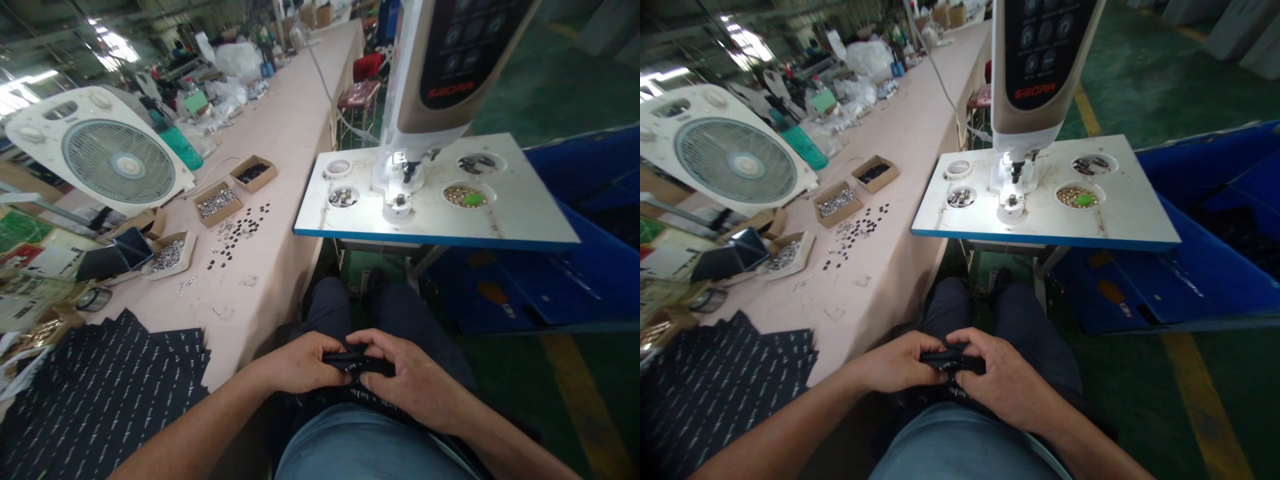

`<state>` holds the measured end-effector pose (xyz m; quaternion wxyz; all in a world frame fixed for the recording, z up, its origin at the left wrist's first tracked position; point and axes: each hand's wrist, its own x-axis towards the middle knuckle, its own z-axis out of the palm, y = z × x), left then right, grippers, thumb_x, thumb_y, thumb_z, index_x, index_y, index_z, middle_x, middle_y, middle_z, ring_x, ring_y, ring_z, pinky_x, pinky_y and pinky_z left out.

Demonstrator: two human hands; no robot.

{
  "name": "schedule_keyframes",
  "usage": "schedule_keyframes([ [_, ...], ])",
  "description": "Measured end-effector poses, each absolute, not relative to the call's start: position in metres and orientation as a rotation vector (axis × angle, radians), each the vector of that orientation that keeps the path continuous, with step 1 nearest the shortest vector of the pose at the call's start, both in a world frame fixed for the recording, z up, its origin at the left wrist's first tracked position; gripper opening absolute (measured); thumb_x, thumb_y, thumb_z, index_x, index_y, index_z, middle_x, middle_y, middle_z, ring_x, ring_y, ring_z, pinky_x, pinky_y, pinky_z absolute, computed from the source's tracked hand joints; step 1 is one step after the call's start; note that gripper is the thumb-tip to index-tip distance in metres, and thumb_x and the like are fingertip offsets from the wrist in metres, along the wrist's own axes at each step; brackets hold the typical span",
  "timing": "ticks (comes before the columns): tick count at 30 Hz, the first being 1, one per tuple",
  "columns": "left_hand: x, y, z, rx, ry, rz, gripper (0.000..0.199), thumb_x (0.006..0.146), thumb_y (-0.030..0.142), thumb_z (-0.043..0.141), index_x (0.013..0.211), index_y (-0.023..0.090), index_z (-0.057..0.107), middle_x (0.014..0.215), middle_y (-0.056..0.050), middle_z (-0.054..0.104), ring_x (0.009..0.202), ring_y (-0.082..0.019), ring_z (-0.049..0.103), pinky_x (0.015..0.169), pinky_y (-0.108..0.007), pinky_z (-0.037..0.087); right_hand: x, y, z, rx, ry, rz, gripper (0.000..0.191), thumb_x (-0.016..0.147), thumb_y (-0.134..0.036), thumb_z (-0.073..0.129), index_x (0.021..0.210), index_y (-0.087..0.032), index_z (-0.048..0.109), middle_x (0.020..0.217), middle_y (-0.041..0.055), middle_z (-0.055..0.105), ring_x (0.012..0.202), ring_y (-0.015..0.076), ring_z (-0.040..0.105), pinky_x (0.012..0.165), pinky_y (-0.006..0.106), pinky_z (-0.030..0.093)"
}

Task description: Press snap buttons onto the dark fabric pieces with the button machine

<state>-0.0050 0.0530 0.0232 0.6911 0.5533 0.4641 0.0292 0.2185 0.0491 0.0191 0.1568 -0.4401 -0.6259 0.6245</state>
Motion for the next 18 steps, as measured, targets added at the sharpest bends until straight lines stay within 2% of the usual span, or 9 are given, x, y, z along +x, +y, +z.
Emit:
schedule_keyframes([
  [3,-0.0040,0.0517,0.0250,1.196,1.029,0.079,0.014,0.080,0.027,0.063,0.077,0.015,0.058,0.065,0.005,0.044,0.057,-0.007,0.036,0.050,-0.020,0.027,0.2187,0.0509,0.0198,-1.257,-1.776,1.802,0.045,0.078,-0.014,0.062,0.122,-0.023,0.061,0.092,-0.0032,0.077,0.080,0.0170,0.069,0.071,0.026,0.049],
  [8,-0.0014,0.0512,0.0288,1.197,1.069,0.103,0.019,0.078,0.031,0.067,0.079,0.014,0.059,0.065,0.005,0.048,0.057,-0.007,0.037,0.050,-0.020,0.029,0.2171,0.0512,0.0234,-1.259,-1.772,1.764,0.046,0.077,-0.014,0.061,0.122,-0.022,0.061,0.092,-0.0026,0.077,0.080,0.0178,0.071,0.072,0.027,0.050],
  [18,0.0005,0.0490,0.0238,1.339,1.166,0.141,0.015,0.076,0.029,0.065,0.077,0.016,0.057,0.063,0.006,0.047,0.055,-0.007,0.040,0.047,-0.020,0.029,0.2139,0.0494,0.0150,-1.285,-1.724,1.664,0.046,0.075,-0.015,0.059,0.120,-0.021,0.066,0.097,0.0019,0.079,0.086,0.0216,0.074,0.075,0.029,0.054],
])
